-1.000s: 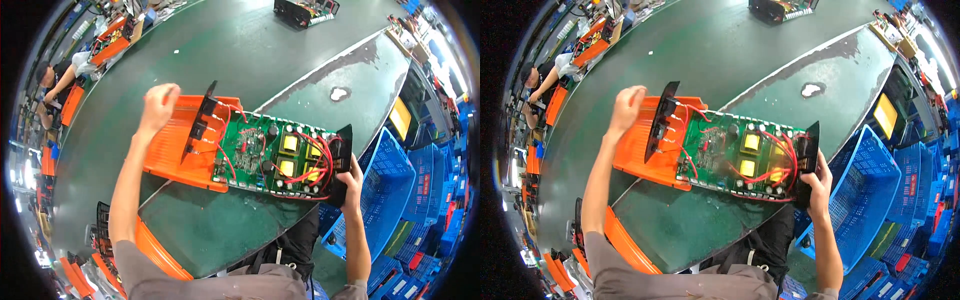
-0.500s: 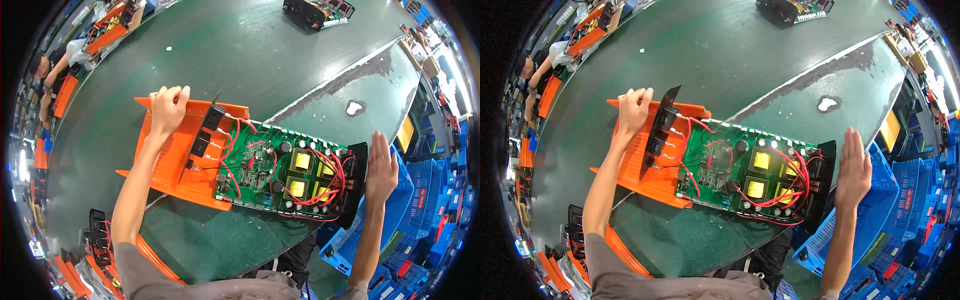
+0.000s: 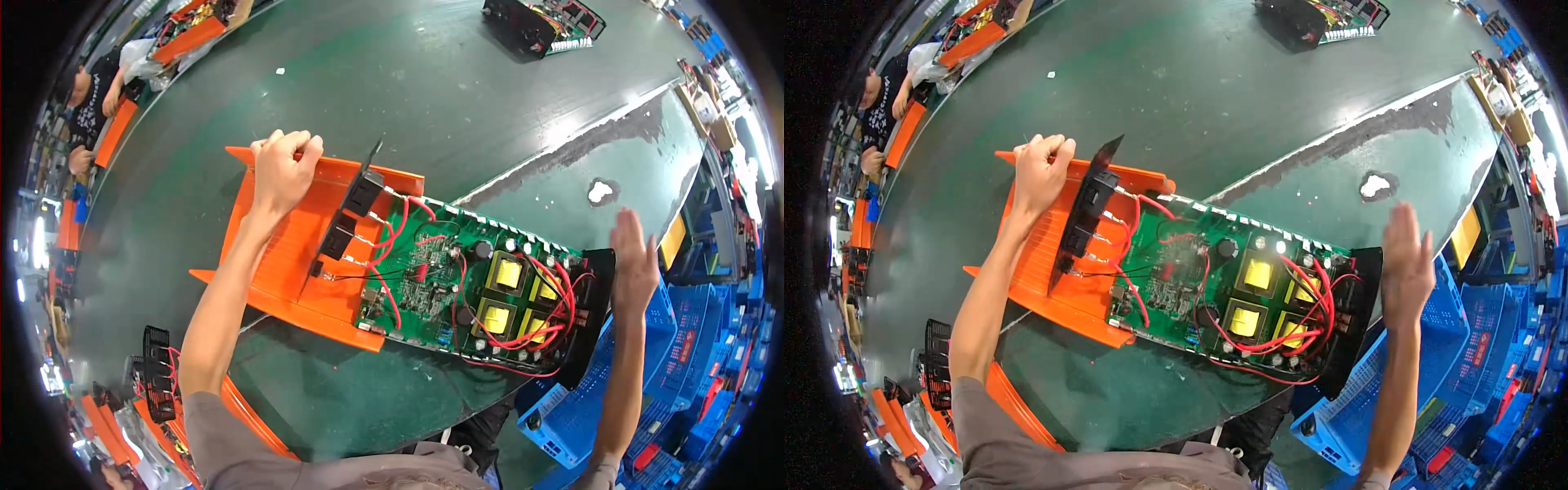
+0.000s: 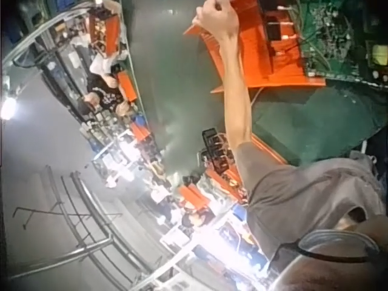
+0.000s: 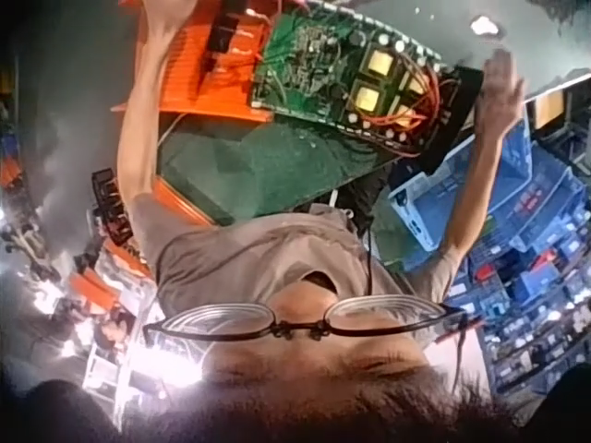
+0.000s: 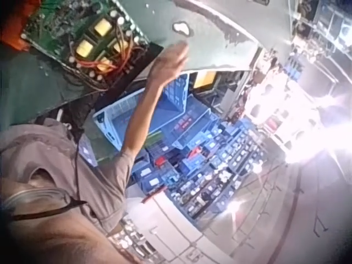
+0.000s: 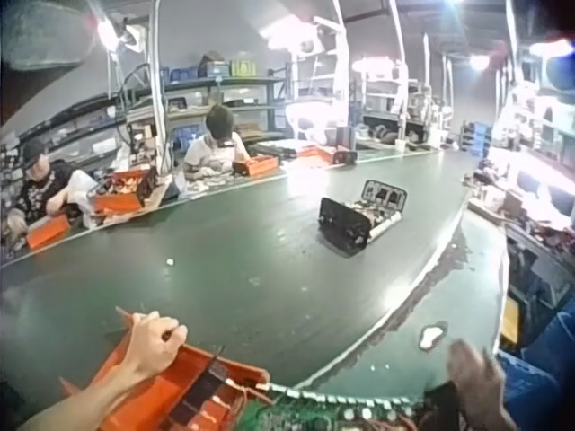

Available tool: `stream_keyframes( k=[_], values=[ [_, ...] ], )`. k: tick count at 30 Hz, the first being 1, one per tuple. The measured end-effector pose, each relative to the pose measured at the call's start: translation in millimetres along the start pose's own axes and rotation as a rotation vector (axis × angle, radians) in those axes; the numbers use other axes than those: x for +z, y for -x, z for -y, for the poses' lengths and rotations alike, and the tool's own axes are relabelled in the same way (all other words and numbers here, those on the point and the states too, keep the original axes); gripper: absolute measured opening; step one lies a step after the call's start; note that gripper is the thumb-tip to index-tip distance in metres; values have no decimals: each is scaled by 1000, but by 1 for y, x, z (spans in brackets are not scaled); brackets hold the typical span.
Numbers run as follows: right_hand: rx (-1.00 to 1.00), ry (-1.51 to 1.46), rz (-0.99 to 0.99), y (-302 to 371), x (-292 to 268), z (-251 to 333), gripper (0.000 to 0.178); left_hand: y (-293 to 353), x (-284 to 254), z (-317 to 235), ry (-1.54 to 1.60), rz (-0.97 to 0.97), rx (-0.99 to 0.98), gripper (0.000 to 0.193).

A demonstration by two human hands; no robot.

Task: Assembling electronic components onto a circuit board and fitting them into an orange plastic housing on a factory assembly line.

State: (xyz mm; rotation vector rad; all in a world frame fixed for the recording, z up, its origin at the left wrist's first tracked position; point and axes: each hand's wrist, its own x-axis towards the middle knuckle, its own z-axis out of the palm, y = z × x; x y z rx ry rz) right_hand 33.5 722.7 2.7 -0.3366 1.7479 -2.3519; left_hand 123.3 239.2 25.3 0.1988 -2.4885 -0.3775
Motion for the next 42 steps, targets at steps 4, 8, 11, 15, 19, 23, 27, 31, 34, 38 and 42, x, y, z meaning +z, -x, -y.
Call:
stream_keyframes(
  k=[4,8,11,15,19,23,27,31,34,38,42],
  values=[
    [37,-404,6,-26,15,-2,54,2,9,-9,48,6,-5,37],
    [4,-248,2,-29,1,-17,58,3,10,-10,78,-10,-13,36],
    [105,-348,392,-41,5,-9,54,1,9,-8,51,-21,-18,35],
    [177,-308,424,-58,12,-3,47,3,7,-8,71,4,-86,34],
    [140,-88,242,-48,20,7,49,2,7,-9,62,6,-97,34],
    [91,-169,275,-25,10,6,48,2,7,-6,24,-22,-2,32],
    [124,-302,150,-15,20,11,42,3,12,-4,38,4,31,30],
    [-18,462,-76,13,20,27,17,5,16,-2,61,5,-6,28],
    [-57,700,-103,54,32,49,72,1,20,-5,37,-73,95,27],
    [207,774,-72,121,53,60,92,-3,8,4,39,-9,10,29],
    [313,813,7,144,68,62,89,-4,18,5,96,-14,30,32]
  ],
)
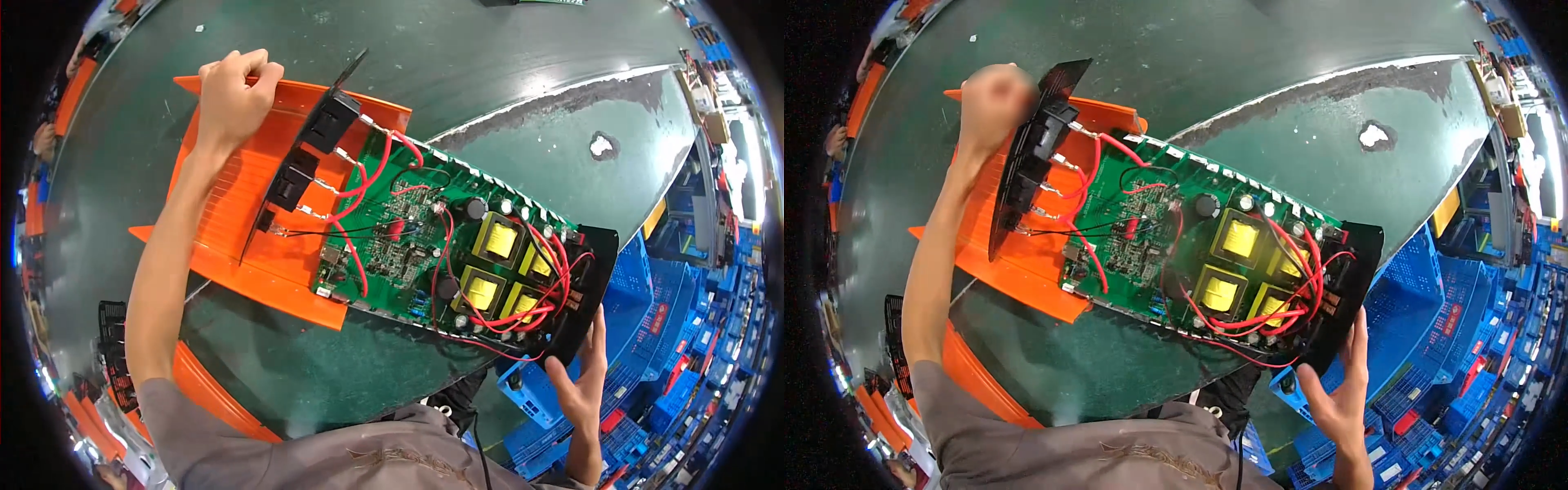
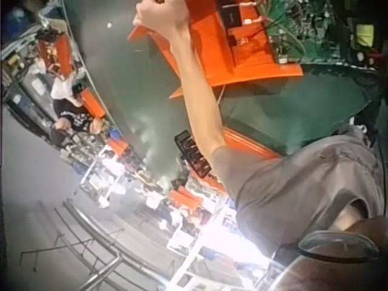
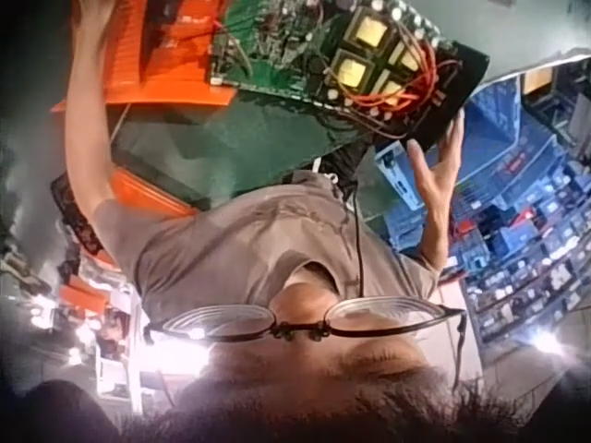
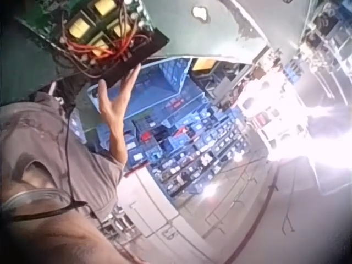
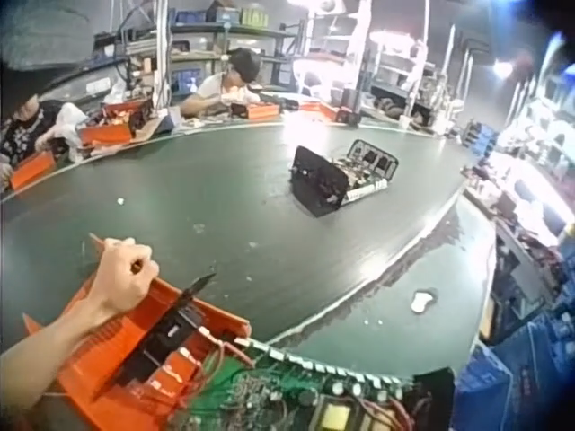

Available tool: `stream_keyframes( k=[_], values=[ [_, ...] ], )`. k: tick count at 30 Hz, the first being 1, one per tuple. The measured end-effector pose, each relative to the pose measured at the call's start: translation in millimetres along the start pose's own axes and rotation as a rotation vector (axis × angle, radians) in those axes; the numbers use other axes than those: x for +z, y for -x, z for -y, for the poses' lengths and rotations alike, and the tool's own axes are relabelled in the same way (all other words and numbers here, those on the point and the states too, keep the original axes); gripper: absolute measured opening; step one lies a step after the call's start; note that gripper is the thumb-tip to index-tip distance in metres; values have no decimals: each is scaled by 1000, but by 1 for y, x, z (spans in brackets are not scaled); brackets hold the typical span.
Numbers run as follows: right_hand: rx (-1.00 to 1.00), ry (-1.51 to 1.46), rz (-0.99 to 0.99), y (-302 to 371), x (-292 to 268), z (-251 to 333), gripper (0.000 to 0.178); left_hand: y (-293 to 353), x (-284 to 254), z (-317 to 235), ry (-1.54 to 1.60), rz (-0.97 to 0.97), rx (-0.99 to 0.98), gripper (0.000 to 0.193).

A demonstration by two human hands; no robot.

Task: Assembling electronic components onto a circuit board and fitting them into an orange plastic housing on a factory assembly line.

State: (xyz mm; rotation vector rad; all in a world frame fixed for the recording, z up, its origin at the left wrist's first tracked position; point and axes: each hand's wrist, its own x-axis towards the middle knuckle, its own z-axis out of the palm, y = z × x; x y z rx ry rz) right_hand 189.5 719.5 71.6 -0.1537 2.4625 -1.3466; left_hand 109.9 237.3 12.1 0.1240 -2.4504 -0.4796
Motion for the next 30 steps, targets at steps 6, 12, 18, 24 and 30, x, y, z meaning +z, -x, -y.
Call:
stream_keyframes(
  k=[6,12,18,24,30],
  values=[
    [67,-113,58,-13,7,1,85,2,0,1,26,43,-47,34],
    [79,-238,195,-17,-14,-9,88,4,-4,-1,27,21,-36,33],
    [100,-246,242,-35,-23,-9,93,10,-11,5,46,29,-100,31],
    [76,-200,205,-36,-17,-2,92,7,-6,1,4,25,-89,31],
    [27,-81,249,-31,-11,1,89,2,-18,3,-88,29,-34,25]
  ],
)
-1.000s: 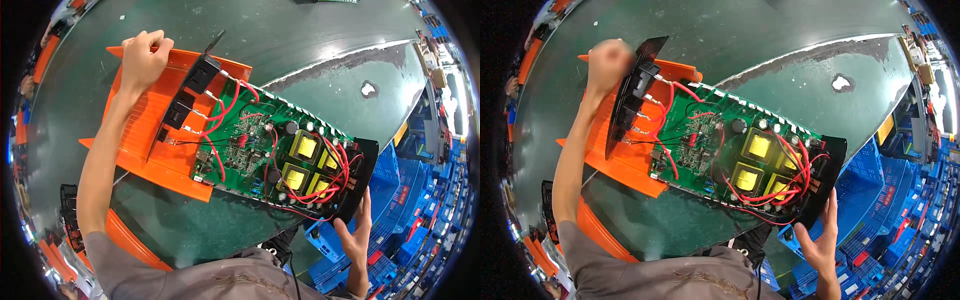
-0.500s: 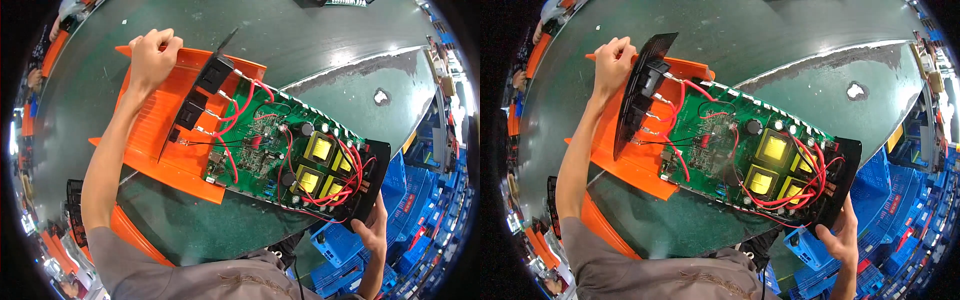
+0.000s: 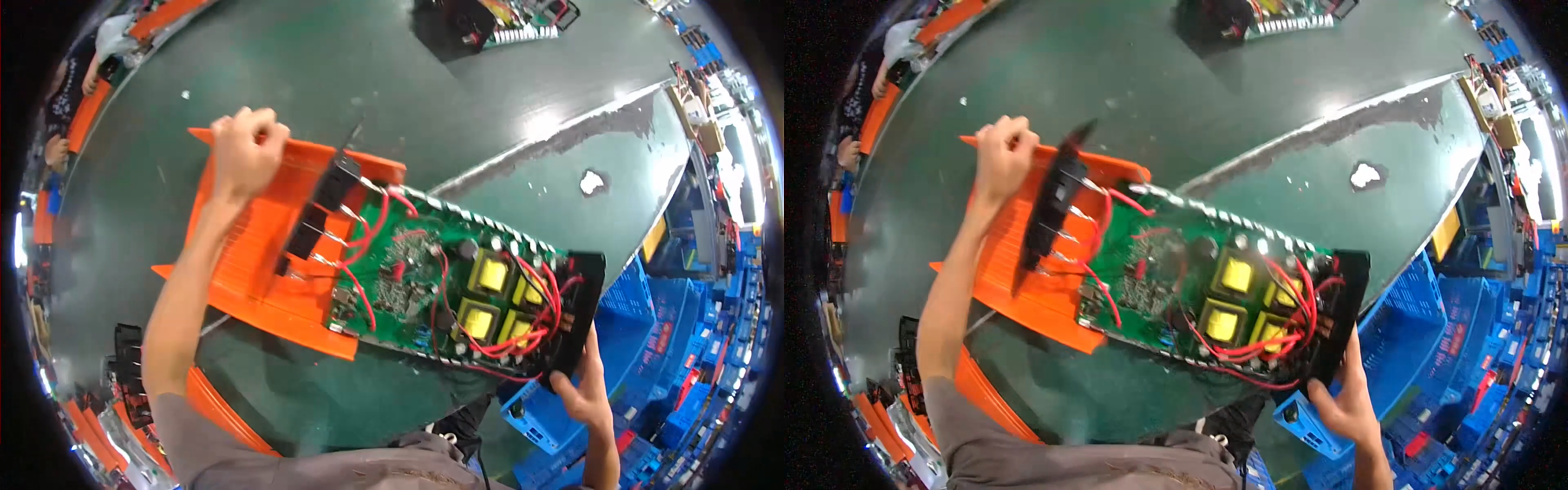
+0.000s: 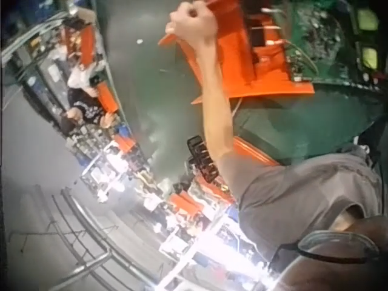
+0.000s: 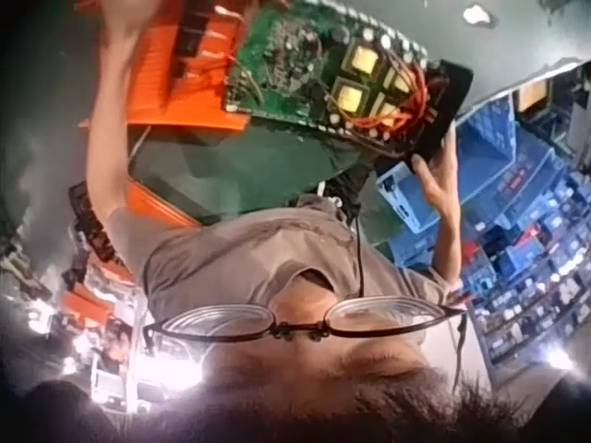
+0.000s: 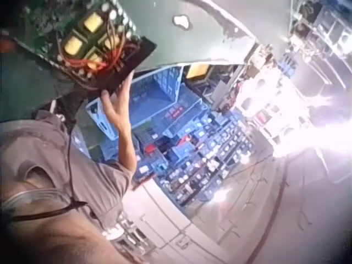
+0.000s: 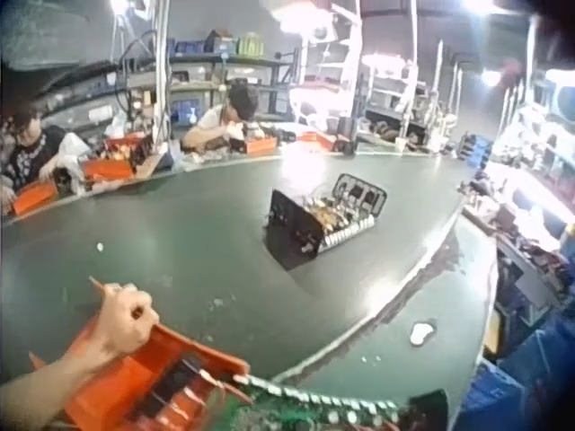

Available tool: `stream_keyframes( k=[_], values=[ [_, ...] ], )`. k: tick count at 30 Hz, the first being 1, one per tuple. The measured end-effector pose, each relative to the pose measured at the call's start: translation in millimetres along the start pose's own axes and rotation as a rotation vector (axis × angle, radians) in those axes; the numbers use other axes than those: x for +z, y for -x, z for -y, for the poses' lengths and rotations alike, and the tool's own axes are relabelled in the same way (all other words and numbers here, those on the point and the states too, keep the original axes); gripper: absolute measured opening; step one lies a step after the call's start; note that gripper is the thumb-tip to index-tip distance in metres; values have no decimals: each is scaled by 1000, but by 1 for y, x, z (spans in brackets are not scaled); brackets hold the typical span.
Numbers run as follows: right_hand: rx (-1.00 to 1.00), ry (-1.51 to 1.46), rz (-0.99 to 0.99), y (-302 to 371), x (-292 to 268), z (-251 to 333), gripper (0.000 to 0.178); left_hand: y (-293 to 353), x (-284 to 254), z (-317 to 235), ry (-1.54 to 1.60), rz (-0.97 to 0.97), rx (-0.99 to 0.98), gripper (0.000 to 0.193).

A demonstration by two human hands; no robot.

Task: Assembling electronic components onto a circuit board and fitting them into an orange plastic housing on a factory assembly line.

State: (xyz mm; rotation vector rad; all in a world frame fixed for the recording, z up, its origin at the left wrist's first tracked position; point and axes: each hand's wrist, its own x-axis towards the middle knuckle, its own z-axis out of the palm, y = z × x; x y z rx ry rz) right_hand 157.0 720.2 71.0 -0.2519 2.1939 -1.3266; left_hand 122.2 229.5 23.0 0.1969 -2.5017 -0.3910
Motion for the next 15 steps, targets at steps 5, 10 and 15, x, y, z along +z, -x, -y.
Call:
stream_keyframes(
  k=[5,10,15],
  values=[
    [-91,-55,-60,39,5,-23,91,-6,18,-28,77,-13,99,21],
    [-6,-149,-132,84,5,-53,84,16,10,-64,137,101,67,21],
    [26,-136,-185,103,4,-70,82,31,-1,-85,137,126,48,24]
  ],
)
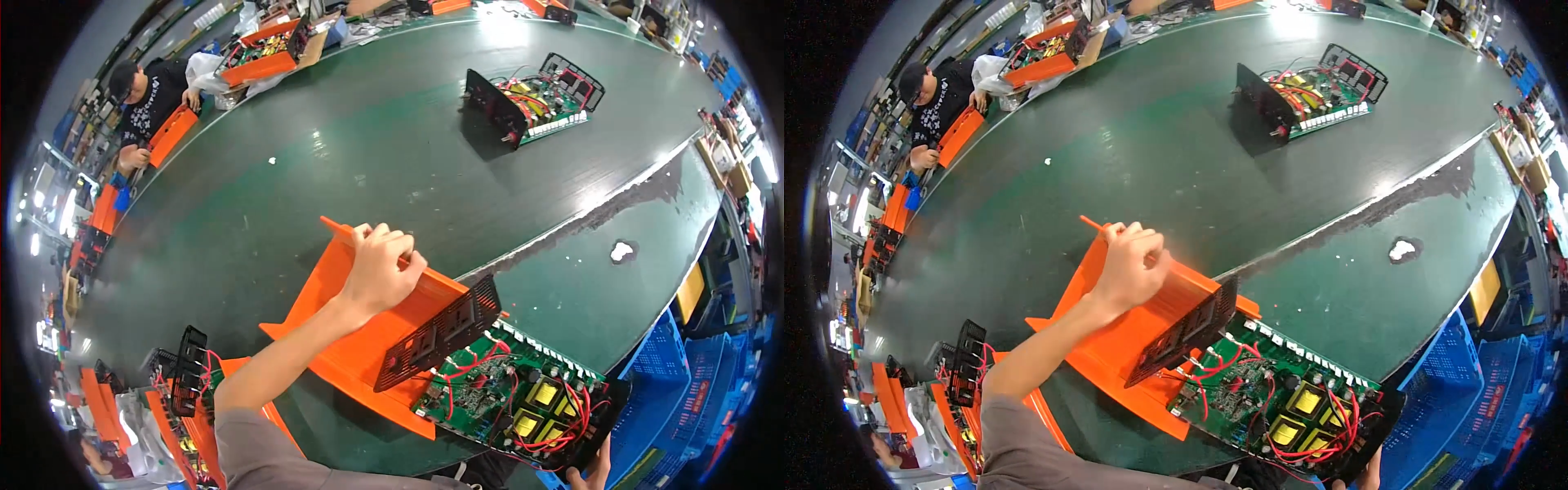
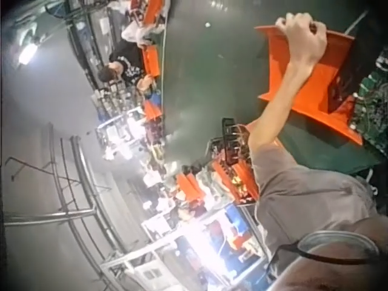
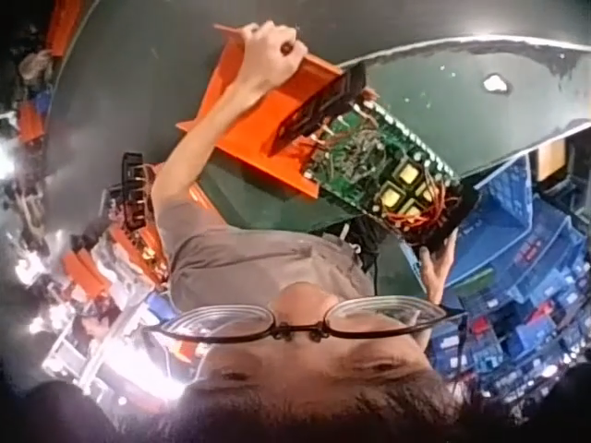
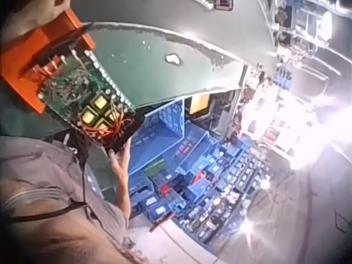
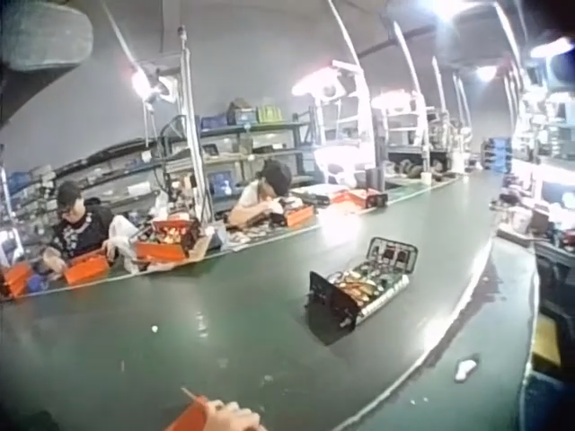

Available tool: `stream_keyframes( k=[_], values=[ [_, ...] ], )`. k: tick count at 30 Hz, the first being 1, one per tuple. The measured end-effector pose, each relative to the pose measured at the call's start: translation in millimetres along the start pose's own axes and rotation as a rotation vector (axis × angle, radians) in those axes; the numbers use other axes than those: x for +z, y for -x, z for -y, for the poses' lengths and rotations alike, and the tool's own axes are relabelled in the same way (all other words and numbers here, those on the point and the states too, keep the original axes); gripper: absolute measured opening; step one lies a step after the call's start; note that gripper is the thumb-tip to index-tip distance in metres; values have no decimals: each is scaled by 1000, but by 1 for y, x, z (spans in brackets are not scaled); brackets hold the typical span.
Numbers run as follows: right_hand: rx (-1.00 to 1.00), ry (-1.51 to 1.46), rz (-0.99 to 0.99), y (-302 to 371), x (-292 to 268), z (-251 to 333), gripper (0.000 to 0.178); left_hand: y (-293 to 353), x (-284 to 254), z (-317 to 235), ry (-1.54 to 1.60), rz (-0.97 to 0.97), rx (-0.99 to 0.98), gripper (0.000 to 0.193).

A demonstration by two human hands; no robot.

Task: Assembling electronic components onto a circuit board and fitting them into an orange plastic housing on a factory assembly line.

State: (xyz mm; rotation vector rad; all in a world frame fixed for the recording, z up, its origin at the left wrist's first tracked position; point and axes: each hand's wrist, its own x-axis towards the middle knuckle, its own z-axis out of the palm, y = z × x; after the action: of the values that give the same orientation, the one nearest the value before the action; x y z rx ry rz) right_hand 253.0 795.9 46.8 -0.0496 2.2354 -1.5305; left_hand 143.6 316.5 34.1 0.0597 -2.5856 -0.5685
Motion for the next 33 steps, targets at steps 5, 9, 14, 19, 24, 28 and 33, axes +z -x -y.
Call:
stream_keyframes(
  k=[5,9,14,19,24,28,33],
  values=[
    [-39,-103,90,-10,-14,7,85,15,-3,-8,-22,-14,-40,23],
    [-57,-110,109,-19,-10,-2,88,19,4,-3,-39,-48,-26,25],
    [-31,-122,98,-22,-25,20,84,17,5,-5,-63,-73,-17,26],
    [-113,110,143,-50,-46,30,88,14,5,-10,-48,-77,-74,28],
    [-182,42,77,-78,-67,32,94,-6,15,-23,-30,-92,-89,32],
    [-219,-75,97,-115,-106,48,98,-22,17,-47,-18,-10,-79,29],
    [-186,83,100,-171,-171,63,93,-48,41,-77,-19,-1,-41,25]
  ],
)
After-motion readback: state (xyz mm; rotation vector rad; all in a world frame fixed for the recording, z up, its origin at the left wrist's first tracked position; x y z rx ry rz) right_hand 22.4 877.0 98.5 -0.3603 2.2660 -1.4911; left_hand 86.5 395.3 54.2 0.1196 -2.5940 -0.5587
